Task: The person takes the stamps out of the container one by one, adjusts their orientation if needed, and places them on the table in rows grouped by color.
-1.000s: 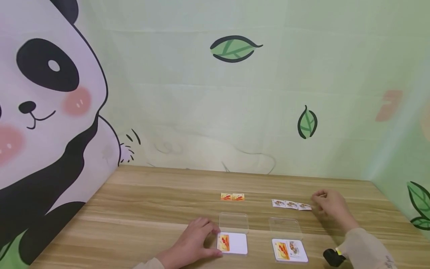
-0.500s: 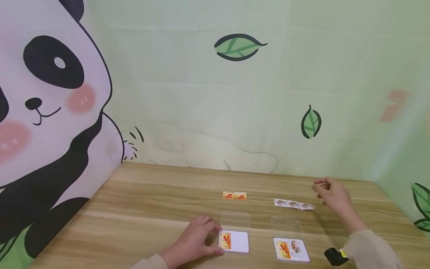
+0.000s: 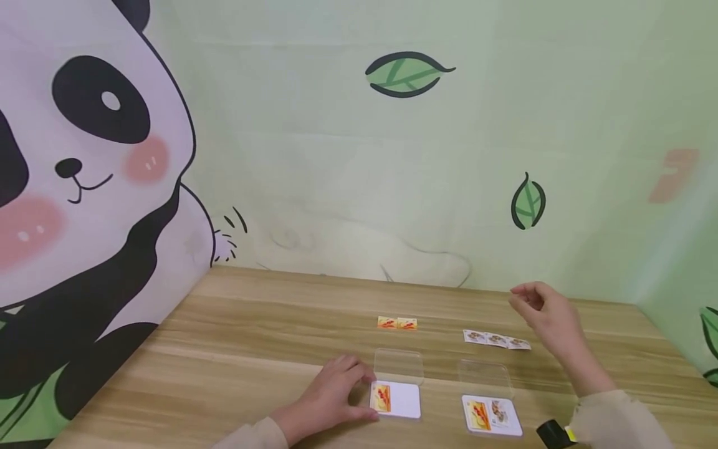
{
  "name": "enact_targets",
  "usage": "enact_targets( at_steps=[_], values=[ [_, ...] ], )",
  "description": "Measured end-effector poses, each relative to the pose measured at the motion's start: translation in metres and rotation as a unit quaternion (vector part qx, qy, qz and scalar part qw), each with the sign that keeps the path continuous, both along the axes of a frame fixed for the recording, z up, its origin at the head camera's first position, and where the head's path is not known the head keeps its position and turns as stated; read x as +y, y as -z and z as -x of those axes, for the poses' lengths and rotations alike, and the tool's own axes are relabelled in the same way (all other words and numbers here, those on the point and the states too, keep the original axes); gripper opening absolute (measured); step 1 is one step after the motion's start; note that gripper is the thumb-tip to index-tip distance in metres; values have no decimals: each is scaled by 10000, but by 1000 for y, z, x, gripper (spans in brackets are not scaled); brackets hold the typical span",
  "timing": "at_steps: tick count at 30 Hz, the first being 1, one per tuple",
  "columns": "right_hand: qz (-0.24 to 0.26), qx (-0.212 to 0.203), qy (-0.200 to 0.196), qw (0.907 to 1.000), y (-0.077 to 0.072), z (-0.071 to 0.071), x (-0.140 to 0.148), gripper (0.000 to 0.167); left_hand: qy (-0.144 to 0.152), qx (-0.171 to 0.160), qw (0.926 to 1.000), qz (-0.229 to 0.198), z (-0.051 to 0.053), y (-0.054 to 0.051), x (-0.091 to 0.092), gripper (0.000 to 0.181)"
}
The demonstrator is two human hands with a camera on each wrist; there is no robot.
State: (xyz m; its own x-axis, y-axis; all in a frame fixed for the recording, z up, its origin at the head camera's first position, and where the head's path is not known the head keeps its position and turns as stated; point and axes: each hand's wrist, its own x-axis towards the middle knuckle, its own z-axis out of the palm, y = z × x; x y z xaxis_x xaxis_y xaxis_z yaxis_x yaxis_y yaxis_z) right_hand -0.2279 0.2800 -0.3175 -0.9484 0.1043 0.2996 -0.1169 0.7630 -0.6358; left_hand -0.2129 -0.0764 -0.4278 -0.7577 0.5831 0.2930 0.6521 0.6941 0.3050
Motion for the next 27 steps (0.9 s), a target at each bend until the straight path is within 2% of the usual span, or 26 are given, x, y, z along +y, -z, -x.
enact_targets(
  at_steps=[7, 13, 20, 27],
  values=[
    [44, 196, -340, 9992, -10, -7, -19, 32, 3, -56, 10000, -43, 0, 0, 0, 47],
    [5, 287, -638, 9975, -13, -12, -40, 26, 30, -44, 10000, -69, 1, 2, 0, 47],
    [138, 227, -924, 9954, -12, -14, -62, 22, -5, -68, 10000, -52, 1, 3, 1, 49],
    [389, 171, -1225, 9916, -3, -16, -85, 18, -4, -87, 9999, -49, 0, 1, 1, 48]
  ],
)
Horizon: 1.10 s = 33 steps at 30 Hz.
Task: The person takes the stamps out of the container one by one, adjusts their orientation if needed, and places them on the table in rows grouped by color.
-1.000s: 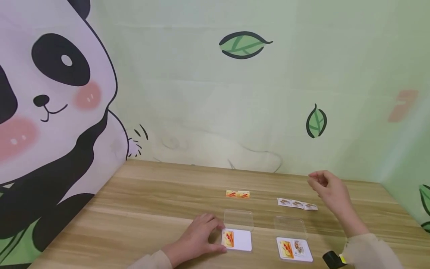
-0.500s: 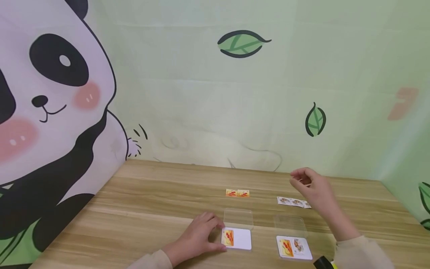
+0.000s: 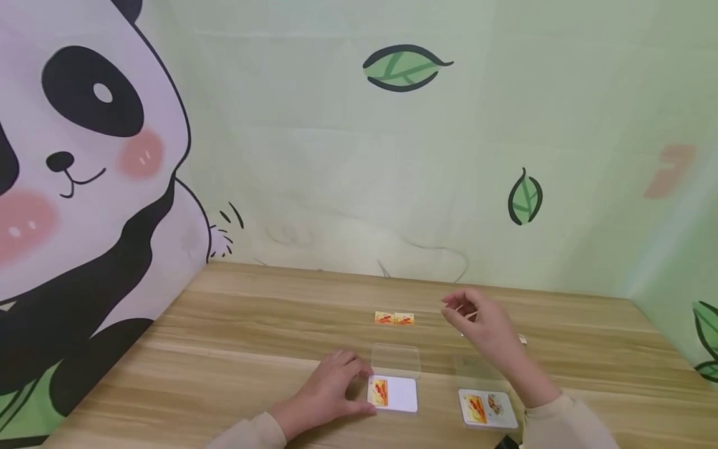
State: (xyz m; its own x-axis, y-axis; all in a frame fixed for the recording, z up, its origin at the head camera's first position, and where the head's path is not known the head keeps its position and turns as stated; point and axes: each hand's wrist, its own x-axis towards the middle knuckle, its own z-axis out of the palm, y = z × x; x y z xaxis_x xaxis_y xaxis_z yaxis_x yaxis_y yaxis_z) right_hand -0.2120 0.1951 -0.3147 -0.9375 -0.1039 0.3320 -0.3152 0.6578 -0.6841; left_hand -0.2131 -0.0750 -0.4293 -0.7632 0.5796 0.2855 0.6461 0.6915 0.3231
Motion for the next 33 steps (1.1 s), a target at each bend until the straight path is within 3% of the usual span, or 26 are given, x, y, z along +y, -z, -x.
enact_targets(
  at_steps=[15, 22, 33],
  values=[
    [-6, -425, -574, 9974, 21, -2, -29, 15, -5, -58, 10000, -45, 0, -1, 0, 48],
    [-77, -423, -1085, 9932, 34, -5, -38, 11, 27, -43, 10000, -40, -1, -1, 0, 48],
    [-121, -441, -1493, 9877, 49, -9, -49, 14, 47, -124, 9999, -66, -1, -3, 0, 48]
  ],
)
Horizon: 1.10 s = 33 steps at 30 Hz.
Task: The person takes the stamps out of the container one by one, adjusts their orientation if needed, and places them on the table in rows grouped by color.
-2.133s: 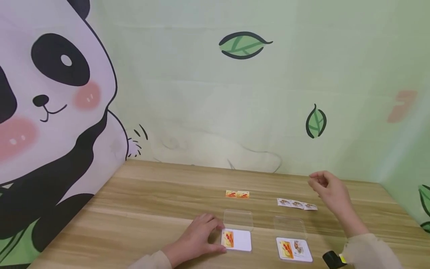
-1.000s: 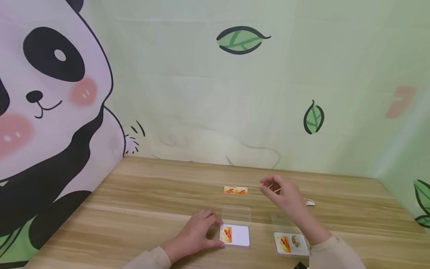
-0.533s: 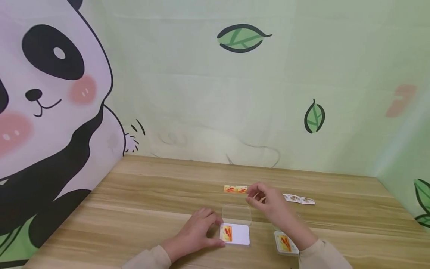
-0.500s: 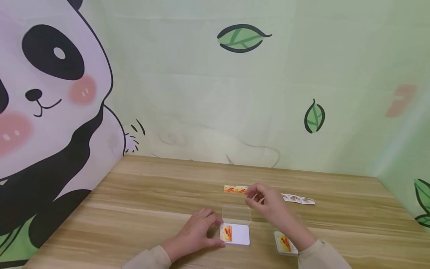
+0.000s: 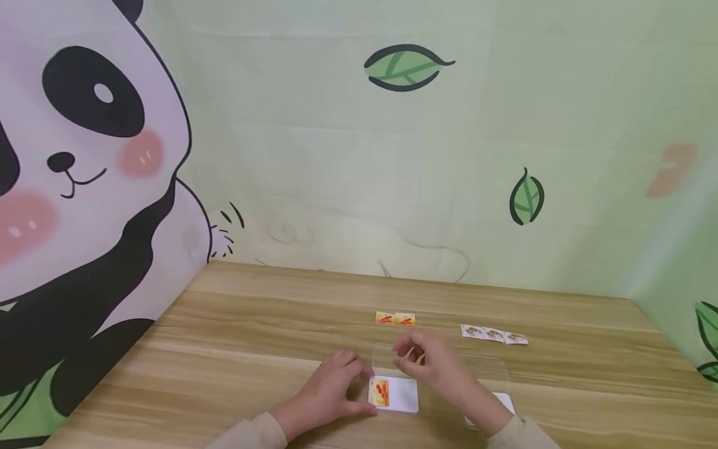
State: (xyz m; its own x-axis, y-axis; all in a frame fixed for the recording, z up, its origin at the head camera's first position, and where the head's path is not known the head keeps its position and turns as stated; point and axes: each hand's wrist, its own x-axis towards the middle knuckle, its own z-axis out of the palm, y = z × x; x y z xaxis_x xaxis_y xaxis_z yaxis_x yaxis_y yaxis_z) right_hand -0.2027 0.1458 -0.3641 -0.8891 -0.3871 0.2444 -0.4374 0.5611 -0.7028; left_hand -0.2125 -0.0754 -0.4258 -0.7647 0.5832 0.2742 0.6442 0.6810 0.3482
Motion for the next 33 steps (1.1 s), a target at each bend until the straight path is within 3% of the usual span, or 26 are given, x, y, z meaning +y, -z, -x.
enact_targets(
  at_steps=[6, 17, 33],
  values=[
    [66, -115, -74, 9999, 9, -1, -3, 15, 26, -45, 10000, 3, -1, -2, 1, 49],
    [-135, 199, -151, 9996, 22, -2, -10, 13, 27, 85, 10000, -29, 1, 3, -1, 48],
    [-718, 88, -239, 9971, 30, -4, -17, 11, 56, 183, 9998, -75, 0, 5, -1, 49]
  ],
)
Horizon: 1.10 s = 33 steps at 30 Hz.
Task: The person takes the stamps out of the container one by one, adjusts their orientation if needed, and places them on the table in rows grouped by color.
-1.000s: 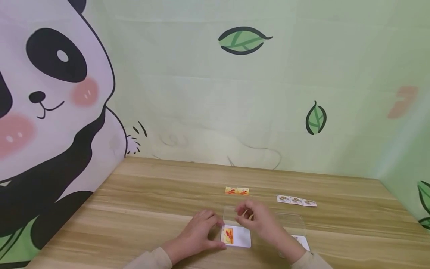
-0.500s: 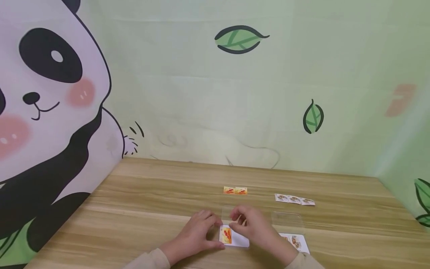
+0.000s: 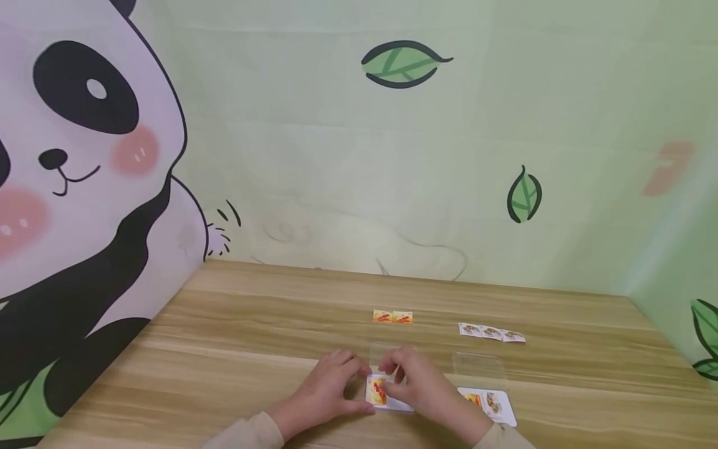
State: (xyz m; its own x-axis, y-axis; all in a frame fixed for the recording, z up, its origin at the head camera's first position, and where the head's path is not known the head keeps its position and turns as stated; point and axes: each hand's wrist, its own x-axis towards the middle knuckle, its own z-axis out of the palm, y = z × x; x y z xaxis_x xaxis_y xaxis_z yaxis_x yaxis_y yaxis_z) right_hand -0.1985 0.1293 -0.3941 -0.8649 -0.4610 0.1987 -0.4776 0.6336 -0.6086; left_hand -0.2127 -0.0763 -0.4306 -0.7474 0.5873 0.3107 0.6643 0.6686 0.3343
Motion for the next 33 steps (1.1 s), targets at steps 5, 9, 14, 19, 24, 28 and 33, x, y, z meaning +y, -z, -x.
enact_targets(
  at_steps=[5, 9, 14, 19, 24, 28, 33],
  values=[
    [-78, -59, -20, 10000, 3, 1, 0, 12, -41, -37, 10000, 35, 0, 0, 0, 50],
    [-127, -46, 42, 9999, 6, 2, -1, 12, -55, -94, 9999, 53, 0, -1, 0, 50],
    [-158, 103, 129, 9997, 11, 1, -2, 12, -48, -89, 9999, 66, 0, -2, 0, 50],
    [-190, 248, 177, 9994, 15, -1, -4, 13, -16, 11, 10000, 30, -1, -1, 0, 49],
    [-191, 265, 203, 9993, 17, -2, -4, 13, 0, -11, 10000, 1, 0, 0, 0, 49],
    [-220, 234, 216, 9992, 15, -2, -5, 13, -12, 8, 10000, -2, 0, 0, 0, 49],
    [-239, 223, 214, 9992, 14, -2, -4, 14, -8, -8, 10000, 10, 0, -2, 1, 49]
  ],
)
